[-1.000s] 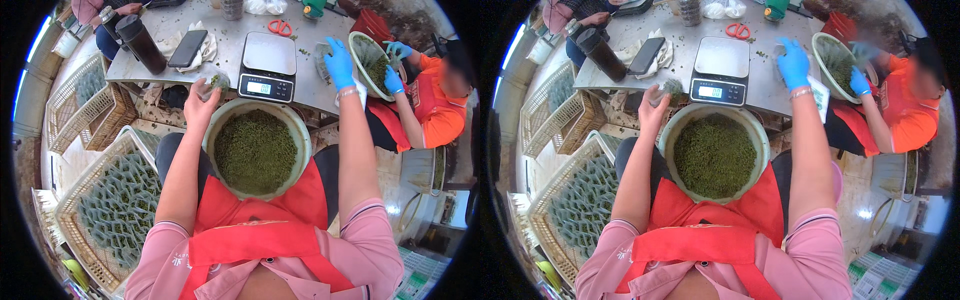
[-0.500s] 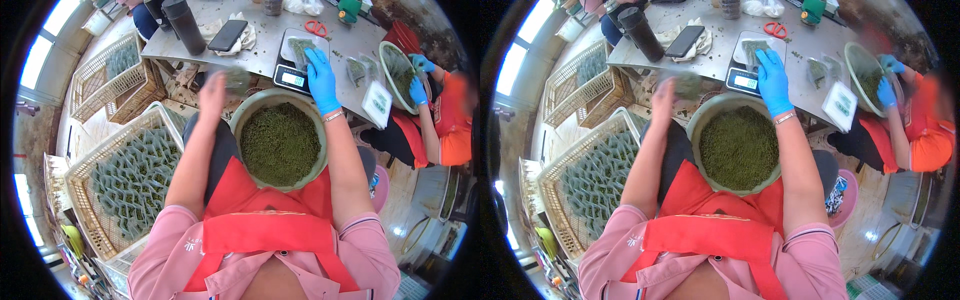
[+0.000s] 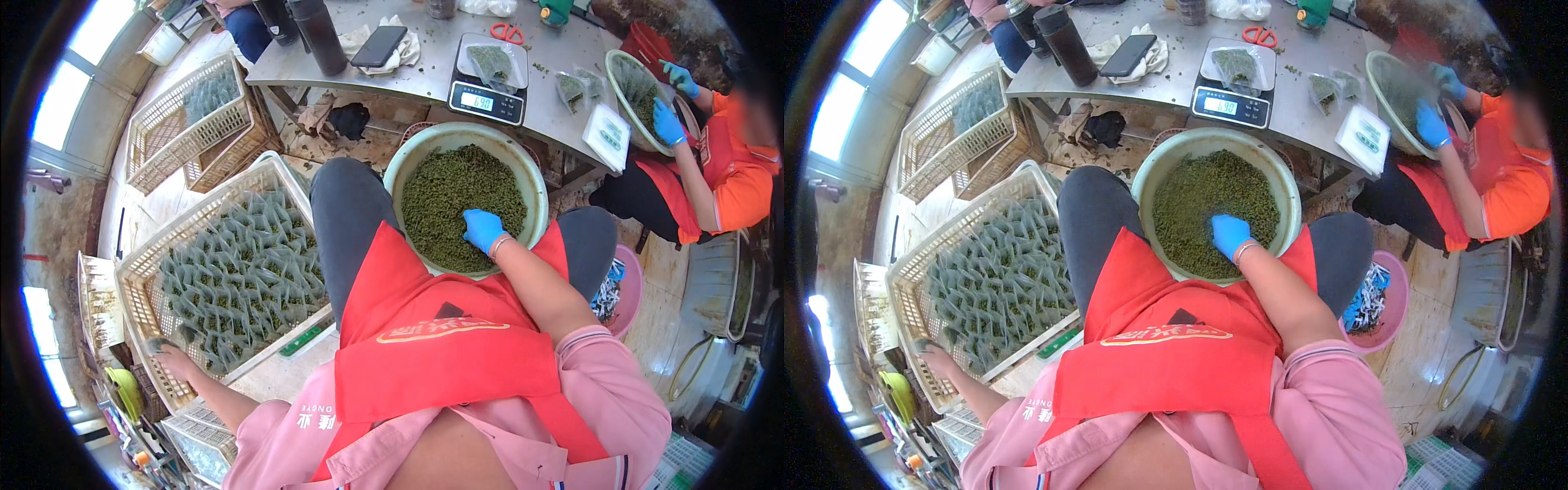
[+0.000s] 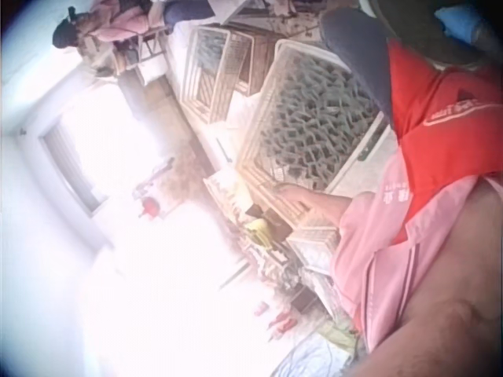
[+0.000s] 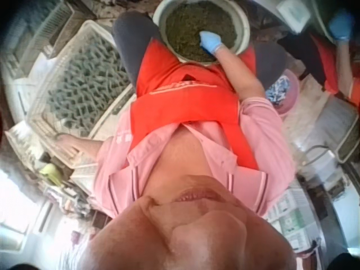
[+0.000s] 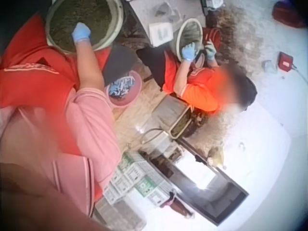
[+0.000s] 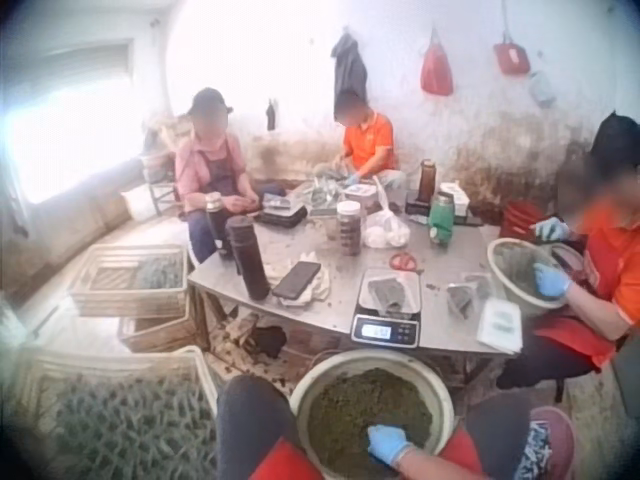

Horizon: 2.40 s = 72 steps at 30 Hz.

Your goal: The person scoops green tea leaves from a bowl into small plastic bags, weighs each bag on a digital scale, and places the filled bags into a crate. The process is repeated continuously.

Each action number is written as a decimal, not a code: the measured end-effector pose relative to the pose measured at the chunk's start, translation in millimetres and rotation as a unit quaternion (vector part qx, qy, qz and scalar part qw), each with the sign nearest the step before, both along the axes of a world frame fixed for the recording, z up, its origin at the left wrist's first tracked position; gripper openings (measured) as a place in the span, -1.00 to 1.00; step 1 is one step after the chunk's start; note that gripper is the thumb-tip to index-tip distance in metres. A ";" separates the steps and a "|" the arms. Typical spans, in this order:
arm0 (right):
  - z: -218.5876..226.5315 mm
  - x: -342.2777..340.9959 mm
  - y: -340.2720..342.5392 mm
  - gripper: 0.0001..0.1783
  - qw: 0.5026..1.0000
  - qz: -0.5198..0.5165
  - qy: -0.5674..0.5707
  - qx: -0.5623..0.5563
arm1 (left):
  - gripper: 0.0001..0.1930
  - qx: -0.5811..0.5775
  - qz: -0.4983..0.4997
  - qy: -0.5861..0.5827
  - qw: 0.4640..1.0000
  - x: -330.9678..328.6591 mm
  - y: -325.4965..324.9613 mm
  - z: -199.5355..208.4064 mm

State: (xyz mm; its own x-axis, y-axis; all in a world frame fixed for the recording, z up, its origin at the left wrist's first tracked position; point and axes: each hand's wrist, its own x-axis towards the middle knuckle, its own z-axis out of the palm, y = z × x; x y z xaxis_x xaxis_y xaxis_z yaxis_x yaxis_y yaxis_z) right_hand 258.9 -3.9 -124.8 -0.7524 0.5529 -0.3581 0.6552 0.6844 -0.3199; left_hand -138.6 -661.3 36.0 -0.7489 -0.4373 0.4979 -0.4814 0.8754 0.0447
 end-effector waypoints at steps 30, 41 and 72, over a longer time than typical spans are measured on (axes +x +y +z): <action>33.1 27.2 0.9 -0.72 0.863 -0.239 0.217 -0.389 | -0.58 0.036 -0.081 -0.179 0.980 -13.3 -38.4 -22.5; 133.9 -29.0 82.3 -0.54 0.880 -0.121 0.434 0.151 | -0.34 0.044 -0.280 -0.215 0.935 -29.3 -17.8 -66.3; 144.6 -8.2 20.1 -0.86 0.868 -0.173 0.421 -0.200 | -0.75 0.350 -0.702 -0.484 0.387 240.5 576.2 6.3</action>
State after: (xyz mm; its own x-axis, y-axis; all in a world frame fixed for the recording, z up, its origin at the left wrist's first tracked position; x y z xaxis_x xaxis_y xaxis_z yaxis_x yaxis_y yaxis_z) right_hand 250.7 16.1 19.8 -0.6539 0.7563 0.0215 0.2186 0.2161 -0.9516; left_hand 101.9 -85.1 42.3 -0.1801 0.9660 -0.1853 0.3595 0.2400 0.9018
